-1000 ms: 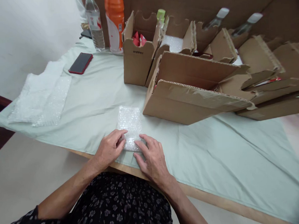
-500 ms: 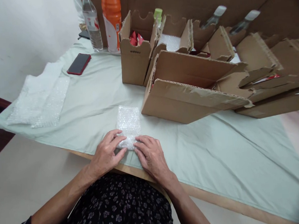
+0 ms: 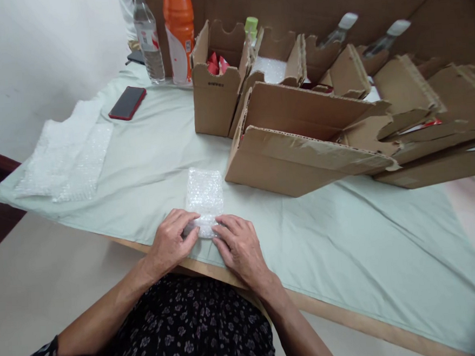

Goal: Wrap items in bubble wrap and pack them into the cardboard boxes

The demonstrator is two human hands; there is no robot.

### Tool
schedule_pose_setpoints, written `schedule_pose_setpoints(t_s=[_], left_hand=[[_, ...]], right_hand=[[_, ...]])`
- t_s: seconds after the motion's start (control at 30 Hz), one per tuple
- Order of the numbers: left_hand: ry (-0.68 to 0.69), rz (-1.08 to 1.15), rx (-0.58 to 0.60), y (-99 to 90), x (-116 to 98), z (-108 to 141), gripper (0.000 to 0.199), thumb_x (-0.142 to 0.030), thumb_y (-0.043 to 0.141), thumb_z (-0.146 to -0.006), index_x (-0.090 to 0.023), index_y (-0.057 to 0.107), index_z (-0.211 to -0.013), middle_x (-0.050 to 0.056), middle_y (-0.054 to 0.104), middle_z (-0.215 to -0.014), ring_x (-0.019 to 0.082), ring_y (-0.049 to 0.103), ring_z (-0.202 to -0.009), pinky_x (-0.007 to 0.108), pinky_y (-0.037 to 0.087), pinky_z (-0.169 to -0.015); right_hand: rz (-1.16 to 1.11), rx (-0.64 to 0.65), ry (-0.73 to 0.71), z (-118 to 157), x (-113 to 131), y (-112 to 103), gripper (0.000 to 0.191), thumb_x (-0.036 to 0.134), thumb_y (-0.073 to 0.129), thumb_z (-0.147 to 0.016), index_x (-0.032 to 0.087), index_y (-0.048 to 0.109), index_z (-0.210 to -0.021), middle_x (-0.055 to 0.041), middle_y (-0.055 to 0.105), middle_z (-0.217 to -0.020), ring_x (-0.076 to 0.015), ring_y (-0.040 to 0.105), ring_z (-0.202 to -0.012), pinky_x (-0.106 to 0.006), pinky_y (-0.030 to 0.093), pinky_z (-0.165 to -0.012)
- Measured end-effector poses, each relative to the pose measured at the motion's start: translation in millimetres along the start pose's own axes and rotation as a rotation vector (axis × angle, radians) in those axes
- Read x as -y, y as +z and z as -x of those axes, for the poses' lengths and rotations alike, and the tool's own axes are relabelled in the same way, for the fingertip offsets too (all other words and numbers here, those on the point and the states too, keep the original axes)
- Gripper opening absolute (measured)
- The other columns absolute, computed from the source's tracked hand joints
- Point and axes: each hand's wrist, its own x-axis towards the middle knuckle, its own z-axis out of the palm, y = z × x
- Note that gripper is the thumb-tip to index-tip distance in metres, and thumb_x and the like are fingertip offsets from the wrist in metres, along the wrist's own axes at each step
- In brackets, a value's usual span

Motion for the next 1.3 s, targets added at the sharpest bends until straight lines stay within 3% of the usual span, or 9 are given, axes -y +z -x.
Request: schedule_pose_setpoints(t_s=[0.1, 0.4, 0.57, 0.67, 0.8, 0.93, 1.0, 1.13, 1.3], left_hand=[[-0.016, -0.012, -0.018, 1.4, 2, -1, 0.021, -0.011, 0.058, -0.092, -0.018, 0.067, -0.109, 0.003, 0.070, -0.084, 0.017, 0.063, -0.077, 0.031, 0.056, -0.073], [-0.035, -0.012, -0.007, 0.4, 3, -4, 0.022, -0.013, 0.057, -0.092, -0.016, 0.067, -0.110, 0.003, 0.068, -0.085, 0.016, 0.062, -0.074, 0.028, 0.054, -0.071], [-0.085, 0.054, 0.002, -1.9, 2, -7, 0.022, -0.014, 0.058, -0.092, -0.016, 0.067, -0.112, 0.001, 0.065, -0.081, 0.013, 0.060, -0.069, 0.025, 0.053, -0.066], [-0.123, 0.116, 0.034, -7.2, 1, -9, 0.022, -0.017, 0.062, -0.091, -0.015, 0.067, -0.113, 0.003, 0.065, -0.089, 0.012, 0.061, -0.071, 0.024, 0.053, -0.064], [-0.087, 0.158, 0.083, -15.9, 1, -7, 0.027, -0.023, 0.066, -0.090, -0.016, 0.068, -0.116, 0.010, 0.065, -0.115, 0.014, 0.065, -0.083, 0.028, 0.056, -0.070], [-0.018, 0.106, 0.146, -18.6, 4, -3, 0.030, -0.023, 0.070, -0.088, -0.015, 0.068, -0.117, 0.014, 0.065, -0.123, 0.025, 0.064, -0.112, 0.039, 0.057, -0.093], [0.028, 0.067, 0.152, -17.2, 6, -3, 0.028, -0.018, 0.068, -0.089, -0.014, 0.068, -0.116, 0.015, 0.066, -0.122, 0.026, 0.063, -0.116, 0.042, 0.055, -0.098], [0.100, 0.031, 0.149, -13.2, 11, -6, 0.020, -0.012, 0.063, -0.092, -0.015, 0.069, -0.111, 0.011, 0.071, -0.110, 0.023, 0.063, -0.103, 0.038, 0.054, -0.089], [0.089, 0.063, 0.141, -12.0, 13, -12, 0.008, -0.015, 0.061, -0.097, -0.016, 0.069, -0.099, 0.006, 0.073, -0.092, 0.020, 0.061, -0.090, 0.034, 0.051, -0.082]], right_hand=[[0.011, -0.011, -0.014, 0, 0, 1, 0.019, 0.020, 0.061, -0.098, 0.022, 0.072, -0.114, -0.0107, 0.072, -0.127, -0.0280, 0.062, -0.120, -0.044, 0.050, -0.096], [0.007, -0.044, -0.021, 0, -1, 1, 0.019, 0.020, 0.057, -0.101, 0.023, 0.075, -0.108, -0.0100, 0.073, -0.124, -0.0261, 0.064, -0.117, -0.042, 0.051, -0.094], [-0.057, -0.009, -0.002, -2, -1, -4, 0.020, 0.020, 0.056, -0.102, 0.021, 0.075, -0.107, -0.0095, 0.073, -0.125, -0.0263, 0.063, -0.118, -0.043, 0.051, -0.096], [-0.123, 0.038, 0.027, -4, -3, -9, 0.019, 0.019, 0.056, -0.101, 0.021, 0.074, -0.107, -0.0089, 0.074, -0.125, -0.0263, 0.063, -0.118, -0.044, 0.050, -0.096], [-0.203, 0.085, 0.071, -9, -4, -14, 0.019, 0.019, 0.055, -0.102, 0.022, 0.073, -0.103, -0.0074, 0.075, -0.121, -0.0255, 0.064, -0.118, -0.045, 0.049, -0.098], [-0.229, 0.089, 0.090, -15, -4, -16, 0.017, 0.019, 0.055, -0.102, 0.021, 0.072, -0.101, -0.0068, 0.076, -0.118, -0.0254, 0.064, -0.114, -0.044, 0.047, -0.099], [-0.225, 0.095, 0.093, -18, -4, -16, 0.017, 0.019, 0.055, -0.101, 0.021, 0.071, -0.100, -0.0067, 0.076, -0.116, -0.0257, 0.065, -0.111, -0.044, 0.047, -0.097], [-0.206, 0.095, 0.098, -22, -5, -16, 0.016, 0.020, 0.054, -0.101, 0.021, 0.070, -0.101, -0.0068, 0.078, -0.108, -0.0256, 0.067, -0.104, -0.042, 0.049, -0.091], [-0.188, -0.034, 0.095, -18, -7, -10, 0.016, 0.023, 0.056, -0.101, 0.020, 0.070, -0.107, -0.0082, 0.078, -0.106, -0.0246, 0.069, -0.099, -0.040, 0.051, -0.086]])
